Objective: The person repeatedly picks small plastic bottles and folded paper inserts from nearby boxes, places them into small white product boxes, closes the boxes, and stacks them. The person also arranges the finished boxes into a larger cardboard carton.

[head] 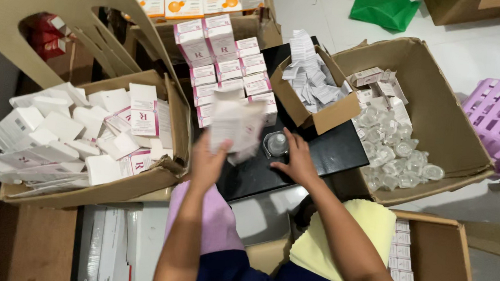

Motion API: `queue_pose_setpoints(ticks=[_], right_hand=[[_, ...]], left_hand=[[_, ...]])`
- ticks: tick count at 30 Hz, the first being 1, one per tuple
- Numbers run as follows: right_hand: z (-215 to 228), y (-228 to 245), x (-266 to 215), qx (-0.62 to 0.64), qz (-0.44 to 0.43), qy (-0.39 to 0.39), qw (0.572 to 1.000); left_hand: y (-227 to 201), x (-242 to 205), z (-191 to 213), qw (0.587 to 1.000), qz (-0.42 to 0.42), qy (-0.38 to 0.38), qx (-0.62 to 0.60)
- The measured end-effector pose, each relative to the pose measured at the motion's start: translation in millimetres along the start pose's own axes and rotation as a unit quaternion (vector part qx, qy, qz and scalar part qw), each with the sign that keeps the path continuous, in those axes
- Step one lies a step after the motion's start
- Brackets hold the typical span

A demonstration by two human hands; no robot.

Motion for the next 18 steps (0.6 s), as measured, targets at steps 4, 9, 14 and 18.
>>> queue_pose_setpoints(ticks=[4, 9, 14, 18], right_hand=[[36.9, 13.6, -15.9, -0.046, 0.012, -0.041, 0.998], [41.5, 38.2, -10.4, 0.15, 0.004, -0.091, 0.984], [7.8, 69.0, -7.2, 0.22, -0.023, -0.029, 0.975], [5.2, 80.5, -6.6, 0.155, 0.088, -0.072, 0.981]], left_hand=[[47.6, -1.5, -18.8, 0.98, 0.047, 0.014, -0.193], [75.7, -1.2, -28.4, 0.927, 0.045, 0.102, -0.359], [43.0, -1.6, -43.9, 0.971, -0.045, 0.078, -0.223], [11.0, -6.8, -36.7, 0.989, -0.053, 0.001, -0.141]])
Point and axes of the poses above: each hand's wrist, its own x-axis towards the middle knuckle, its own z-axis out of the back of the hand, y = z × x, the point moved 1 cm from there along x, towards the middle knuckle, and after that the axes turned 15 degrees about -x, right-handed, at the moved point
